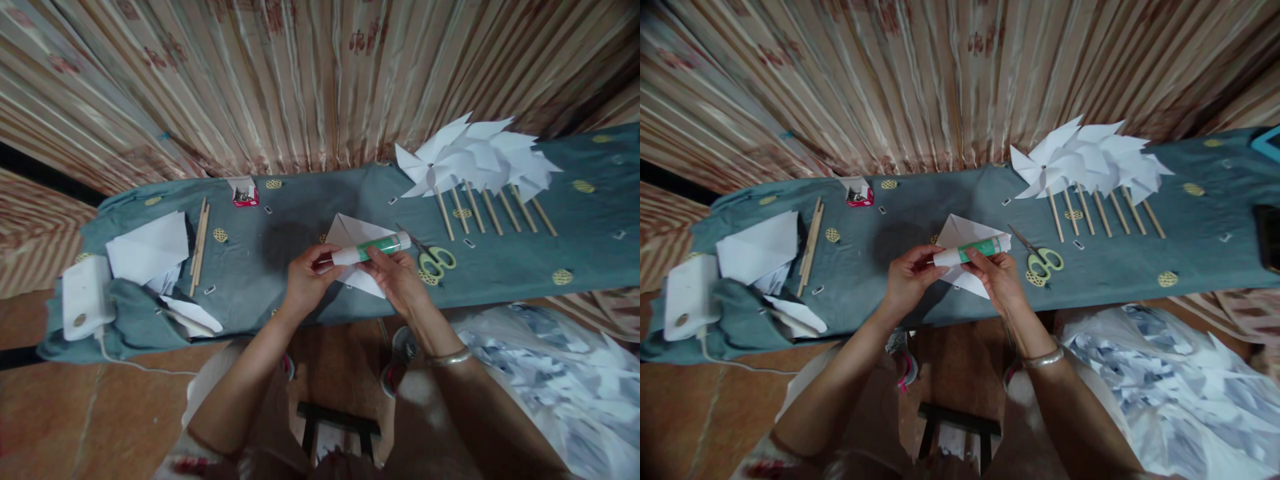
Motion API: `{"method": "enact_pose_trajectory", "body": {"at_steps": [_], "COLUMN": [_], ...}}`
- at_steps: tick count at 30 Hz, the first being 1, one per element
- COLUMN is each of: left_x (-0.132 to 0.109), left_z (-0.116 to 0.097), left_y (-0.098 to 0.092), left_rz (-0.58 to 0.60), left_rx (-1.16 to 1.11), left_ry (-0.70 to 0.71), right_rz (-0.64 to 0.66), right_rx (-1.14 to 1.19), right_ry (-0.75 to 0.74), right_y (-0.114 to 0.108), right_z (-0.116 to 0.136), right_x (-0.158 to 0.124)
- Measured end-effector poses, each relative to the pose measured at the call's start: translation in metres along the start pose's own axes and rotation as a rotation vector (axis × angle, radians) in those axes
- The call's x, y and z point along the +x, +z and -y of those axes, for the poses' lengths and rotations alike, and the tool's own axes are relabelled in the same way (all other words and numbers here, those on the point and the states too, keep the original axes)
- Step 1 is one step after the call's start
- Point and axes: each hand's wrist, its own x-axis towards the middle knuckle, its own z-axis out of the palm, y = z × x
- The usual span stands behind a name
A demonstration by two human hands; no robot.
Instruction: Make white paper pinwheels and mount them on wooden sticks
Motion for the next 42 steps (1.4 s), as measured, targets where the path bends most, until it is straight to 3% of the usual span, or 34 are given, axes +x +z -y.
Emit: {"method": "enact_pose_trajectory", "body": {"at_steps": [15, 20, 26, 33, 35, 38, 42], "left_x": [-0.006, -0.003, 0.010, 0.017, 0.017, 0.016, 0.013], "left_z": [0.003, 0.007, 0.006, 0.010, 0.012, 0.012, 0.006], "left_y": [-0.006, -0.012, -0.049, -0.099, -0.108, -0.115, -0.106], "left_rz": [0.026, -0.011, -0.257, -0.437, -0.453, -0.399, -0.318], "left_rx": [0.197, 0.154, 0.182, 0.494, 0.622, 0.792, 0.999], "left_ry": [0.203, 0.144, 0.073, 0.147, 0.124, 0.110, 0.299], "right_rz": [-0.010, 0.023, -0.021, -0.039, 0.002, 0.164, 0.297], "right_rx": [-0.055, -0.180, -0.365, -0.779, -1.010, -1.275, -1.410], "right_ry": [0.060, 0.027, -0.125, -0.409, -0.527, -0.676, -0.731], "right_y": [0.016, 0.015, -0.012, -0.049, -0.053, -0.057, -0.061], "right_z": [-0.010, -0.009, 0.004, 0.011, 0.012, 0.012, 0.008], "right_x": [-0.004, -0.007, -0.004, -0.005, -0.010, -0.017, -0.022]}}
